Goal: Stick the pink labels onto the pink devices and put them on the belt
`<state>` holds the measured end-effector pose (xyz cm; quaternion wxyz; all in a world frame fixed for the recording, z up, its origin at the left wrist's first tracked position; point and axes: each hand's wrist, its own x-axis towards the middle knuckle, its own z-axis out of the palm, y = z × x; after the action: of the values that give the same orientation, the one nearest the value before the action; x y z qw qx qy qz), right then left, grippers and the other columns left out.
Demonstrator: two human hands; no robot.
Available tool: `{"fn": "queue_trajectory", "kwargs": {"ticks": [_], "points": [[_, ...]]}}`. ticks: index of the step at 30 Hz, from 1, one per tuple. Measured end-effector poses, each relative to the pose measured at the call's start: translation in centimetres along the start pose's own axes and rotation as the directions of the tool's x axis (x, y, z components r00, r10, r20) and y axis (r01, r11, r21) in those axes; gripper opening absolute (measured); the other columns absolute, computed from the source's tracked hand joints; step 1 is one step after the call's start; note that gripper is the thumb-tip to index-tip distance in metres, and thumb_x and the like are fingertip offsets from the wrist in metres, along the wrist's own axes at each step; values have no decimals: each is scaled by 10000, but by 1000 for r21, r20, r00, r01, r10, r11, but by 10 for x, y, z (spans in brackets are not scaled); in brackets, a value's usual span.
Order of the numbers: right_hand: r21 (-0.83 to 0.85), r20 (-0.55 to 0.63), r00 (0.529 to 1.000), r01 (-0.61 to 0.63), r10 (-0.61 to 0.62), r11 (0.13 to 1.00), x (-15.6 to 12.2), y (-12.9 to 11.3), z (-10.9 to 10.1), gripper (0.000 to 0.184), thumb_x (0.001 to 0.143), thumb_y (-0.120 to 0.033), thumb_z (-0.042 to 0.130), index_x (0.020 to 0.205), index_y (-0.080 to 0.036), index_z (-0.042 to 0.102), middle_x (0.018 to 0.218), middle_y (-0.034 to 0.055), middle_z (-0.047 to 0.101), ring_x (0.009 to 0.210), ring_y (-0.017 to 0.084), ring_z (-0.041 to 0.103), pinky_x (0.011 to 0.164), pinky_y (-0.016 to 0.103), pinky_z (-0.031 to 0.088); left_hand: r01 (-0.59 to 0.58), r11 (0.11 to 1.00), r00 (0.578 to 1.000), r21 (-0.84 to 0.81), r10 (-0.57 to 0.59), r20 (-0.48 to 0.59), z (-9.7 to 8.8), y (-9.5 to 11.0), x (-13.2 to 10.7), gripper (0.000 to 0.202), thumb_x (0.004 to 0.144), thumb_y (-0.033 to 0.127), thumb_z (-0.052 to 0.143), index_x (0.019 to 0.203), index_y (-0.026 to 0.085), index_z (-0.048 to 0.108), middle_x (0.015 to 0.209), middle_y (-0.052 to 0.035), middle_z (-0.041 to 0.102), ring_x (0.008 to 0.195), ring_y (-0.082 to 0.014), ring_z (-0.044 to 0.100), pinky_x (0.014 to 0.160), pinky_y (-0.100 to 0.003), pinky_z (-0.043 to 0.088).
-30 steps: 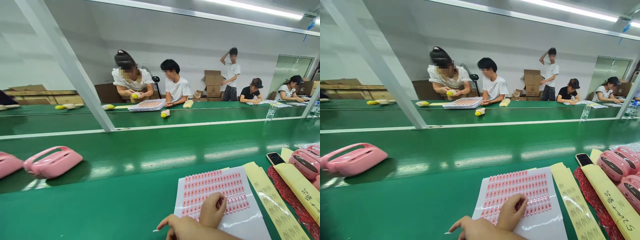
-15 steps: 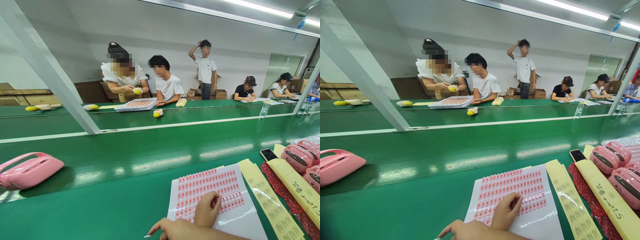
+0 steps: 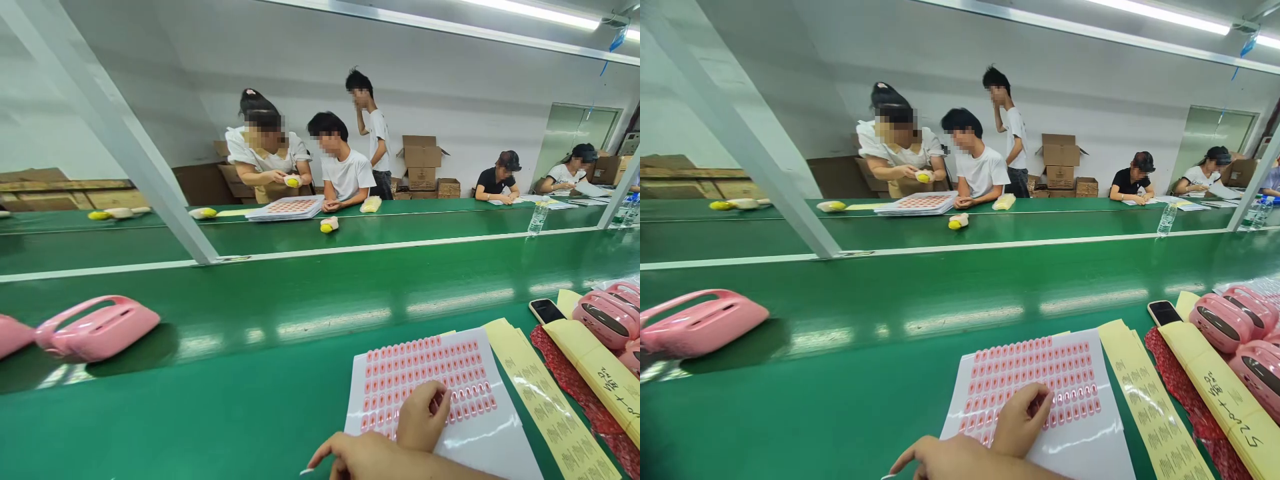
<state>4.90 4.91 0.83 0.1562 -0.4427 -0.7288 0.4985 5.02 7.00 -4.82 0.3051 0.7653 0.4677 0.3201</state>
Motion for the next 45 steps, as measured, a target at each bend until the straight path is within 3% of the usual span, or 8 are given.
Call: {"fn": "queue_trajectory", "kwargs": {"ticks": [4,10,15,31,36,41,45], "points": [[-30,-42,999,-5,3,1000,1,3,3,368,726,-325,591,1089,-267,580,796,-13,717,815,195,654,736,254,443,12,1000,1000,14,-12,25,-1,2,1,199,748,253,435,623,200,580,595,-11,609,563,-147,527,542,-238,384],[35,-16,1000,19,-19,999,1,4,2,379,726,-256,584,1104,-232,558,749,2,712,798,196,654,666,227,430,37,999,998,31,-38,40,0,5,0,204,743,244,426,621,192,581,593,-16,606,559,-147,520,540,-241,375],[0,-60,998,-7,7,1000,-1,2,2,317,726,-286,590,1041,-252,584,735,-22,712,796,188,656,729,253,426,40,999,998,31,-42,43,-1,5,0,204,741,250,428,631,187,588,612,-29,616,576,-155,533,549,-248,379],[-53,-77,994,-82,78,995,-2,2,4,197,746,-351,589,899,-226,583,696,-5,711,683,172,643,607,224,419,44,998,998,33,-45,42,1,4,1,189,742,236,440,626,200,584,592,-8,613,563,-147,526,544,-243,372],[-13,-80,993,-93,91,996,0,4,5,171,747,-360,592,856,-229,576,604,-37,675,621,153,621,588,212,419,46,998,998,40,-48,42,0,5,1,189,746,244,448,627,203,589,596,-4,615,567,-144,526,545,-241,370],[56,-39,999,-22,24,998,-1,1,4,143,749,-245,571,890,-220,561,476,-75,539,561,127,593,505,163,379,44,998,998,38,-46,46,-1,7,0,196,753,237,442,627,202,589,602,-7,614,572,-146,527,546,-242,372],[36,-26,999,-25,26,999,-1,0,2,176,746,-238,566,921,-218,568,490,-70,535,558,122,582,479,154,366,47,998,998,37,-49,44,-1,9,-1,189,748,222,445,631,199,591,599,-7,610,572,-147,522,544,-243,370]]}}
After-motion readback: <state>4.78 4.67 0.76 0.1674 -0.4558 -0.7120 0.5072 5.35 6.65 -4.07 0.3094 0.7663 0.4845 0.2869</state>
